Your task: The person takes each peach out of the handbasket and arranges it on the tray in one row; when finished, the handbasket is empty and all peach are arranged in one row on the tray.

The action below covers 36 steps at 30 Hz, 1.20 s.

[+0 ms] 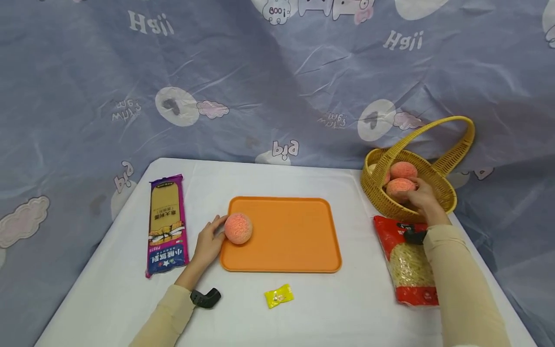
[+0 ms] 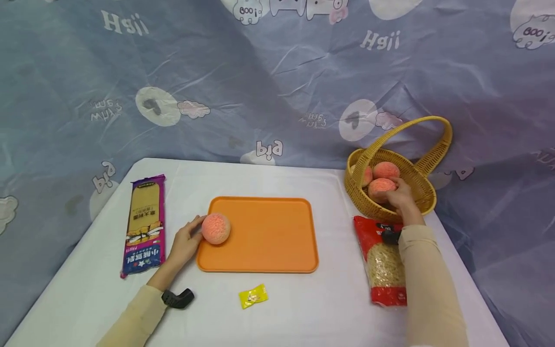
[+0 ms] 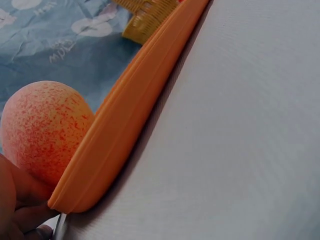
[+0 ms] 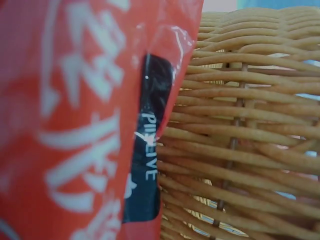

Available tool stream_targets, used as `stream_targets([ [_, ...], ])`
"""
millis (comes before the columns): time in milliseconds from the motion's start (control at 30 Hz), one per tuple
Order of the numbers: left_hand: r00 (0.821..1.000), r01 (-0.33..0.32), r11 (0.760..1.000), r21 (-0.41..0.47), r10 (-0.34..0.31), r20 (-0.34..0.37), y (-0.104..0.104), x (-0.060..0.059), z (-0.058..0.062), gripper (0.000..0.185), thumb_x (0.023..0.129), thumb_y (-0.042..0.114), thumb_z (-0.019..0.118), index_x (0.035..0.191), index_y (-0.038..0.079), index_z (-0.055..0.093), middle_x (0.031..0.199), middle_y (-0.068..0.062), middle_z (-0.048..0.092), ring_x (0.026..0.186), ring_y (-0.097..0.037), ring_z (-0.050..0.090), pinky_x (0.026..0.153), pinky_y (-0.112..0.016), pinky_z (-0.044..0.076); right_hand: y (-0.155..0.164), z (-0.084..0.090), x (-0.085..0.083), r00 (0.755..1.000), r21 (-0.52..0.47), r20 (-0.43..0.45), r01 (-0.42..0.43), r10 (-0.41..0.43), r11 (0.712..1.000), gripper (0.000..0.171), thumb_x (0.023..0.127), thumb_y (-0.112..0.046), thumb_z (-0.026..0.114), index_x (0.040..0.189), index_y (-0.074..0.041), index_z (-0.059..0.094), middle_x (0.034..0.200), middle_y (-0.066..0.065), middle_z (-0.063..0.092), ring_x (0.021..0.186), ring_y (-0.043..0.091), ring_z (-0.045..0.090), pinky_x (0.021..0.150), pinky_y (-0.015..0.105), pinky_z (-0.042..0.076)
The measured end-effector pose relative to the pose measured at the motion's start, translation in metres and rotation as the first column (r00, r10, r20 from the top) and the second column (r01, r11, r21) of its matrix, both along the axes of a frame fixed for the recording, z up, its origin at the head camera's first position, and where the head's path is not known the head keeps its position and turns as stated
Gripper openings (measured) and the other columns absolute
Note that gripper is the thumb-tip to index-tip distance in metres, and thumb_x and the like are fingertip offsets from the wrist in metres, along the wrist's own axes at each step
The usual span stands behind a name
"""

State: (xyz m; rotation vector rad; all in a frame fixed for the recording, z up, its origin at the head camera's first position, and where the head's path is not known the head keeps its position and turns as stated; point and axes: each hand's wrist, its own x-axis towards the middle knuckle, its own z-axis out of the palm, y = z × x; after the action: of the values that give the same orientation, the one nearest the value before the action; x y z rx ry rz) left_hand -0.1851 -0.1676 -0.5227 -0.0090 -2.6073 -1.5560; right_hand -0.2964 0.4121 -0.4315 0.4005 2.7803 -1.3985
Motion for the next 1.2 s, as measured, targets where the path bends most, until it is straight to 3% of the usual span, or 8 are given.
stream_targets([
  [233,1.0,0.011,0.999,0.033,-0.012,0.019,-0.001,-0.003,0.003,0.048,0.09,0.0,0.054,0.138,0.005,0.055,0.149,-0.02,0.045,0.146,-0.033,0.031,0.124,-0.049,0.014,-0.008,0.017,0.012,0.985,-0.012,-0.061,0.159,-0.16,0.987,0.088,0.087,-0.024,0.071,0.152,0.003,0.02,0.143,0.022,0.036,0.112,0.024,0.047,0.064,0.008,0.043],
  [333,0.999,0.018,0.999,0.042,-0.02,0.029,0.001,-0.004,0.004,0.049,0.089,0.0,0.055,0.138,0.006,0.055,0.148,-0.018,0.047,0.146,-0.032,0.032,0.124,-0.05,0.016,-0.014,0.037,0.033,0.983,0.023,-0.082,0.165,-0.163,0.986,0.09,0.086,-0.028,0.071,0.153,0.002,0.018,0.142,0.021,0.034,0.109,0.023,0.046,0.062,0.008,0.044],
  [467,0.999,0.019,0.999,0.049,-0.021,0.035,0.0,-0.006,0.006,0.05,0.089,-0.002,0.055,0.138,0.006,0.055,0.148,-0.017,0.048,0.145,-0.032,0.033,0.123,-0.051,0.018,-0.033,0.066,0.07,0.984,0.103,-0.123,0.14,-0.127,0.985,0.089,0.089,-0.034,0.068,0.155,-0.004,0.017,0.151,0.027,0.027,0.114,0.033,0.042,0.064,0.014,0.042],
  [533,0.999,0.016,0.998,0.053,-0.018,0.036,-0.001,-0.006,0.006,0.05,0.089,-0.002,0.055,0.138,0.006,0.055,0.147,-0.017,0.048,0.144,-0.033,0.034,0.122,-0.051,0.02,-0.049,0.076,0.088,0.982,0.119,-0.16,0.122,-0.102,0.985,0.087,0.089,-0.034,0.068,0.156,-0.008,0.019,0.15,0.024,0.029,0.111,0.027,0.043,0.067,0.013,0.041],
  [700,1.0,0.007,0.998,0.07,-0.009,0.027,-0.005,-0.005,0.003,0.05,0.089,-0.003,0.055,0.138,0.004,0.054,0.142,-0.016,0.054,0.141,-0.033,0.04,0.121,-0.048,0.027,-0.097,0.087,0.119,0.966,0.119,-0.26,0.029,0.003,0.992,0.081,0.086,-0.026,0.074,0.152,-0.01,0.029,0.134,0.01,0.041,0.098,0.005,0.042,0.069,0.005,0.041],
  [900,1.0,0.004,0.996,0.092,-0.006,0.019,-0.003,-0.004,0.003,0.048,0.089,-0.003,0.055,0.137,0.001,0.055,0.139,-0.017,0.057,0.139,-0.032,0.043,0.12,-0.047,0.03,-0.155,0.079,0.13,0.921,0.107,-0.345,-0.153,0.181,0.982,0.08,0.079,-0.011,0.08,0.147,-0.004,0.038,0.133,0.015,0.048,0.095,-0.002,0.047,0.069,0.005,0.047],
  [1033,1.0,0.007,0.995,0.102,-0.009,0.015,-0.002,-0.004,0.003,0.048,0.089,-0.003,0.056,0.137,0.002,0.055,0.139,-0.017,0.056,0.139,-0.032,0.043,0.12,-0.046,0.03,-0.191,0.07,0.128,0.894,0.02,-0.358,-0.28,0.268,0.96,0.078,0.077,-0.002,0.078,0.145,-0.003,0.039,0.135,0.017,0.049,0.1,0.003,0.05,0.073,0.007,0.051],
  [1200,1.0,0.009,0.994,0.106,-0.01,0.005,-0.004,-0.004,0.002,0.048,0.089,-0.003,0.056,0.137,0.001,0.054,0.14,-0.017,0.056,0.139,-0.032,0.043,0.12,-0.046,0.03,-0.231,0.056,0.122,0.875,-0.045,-0.338,-0.382,0.346,0.923,0.077,0.075,-0.001,0.079,0.143,-0.004,0.041,0.138,0.016,0.049,0.11,0.024,0.052,0.079,0.015,0.055],
])
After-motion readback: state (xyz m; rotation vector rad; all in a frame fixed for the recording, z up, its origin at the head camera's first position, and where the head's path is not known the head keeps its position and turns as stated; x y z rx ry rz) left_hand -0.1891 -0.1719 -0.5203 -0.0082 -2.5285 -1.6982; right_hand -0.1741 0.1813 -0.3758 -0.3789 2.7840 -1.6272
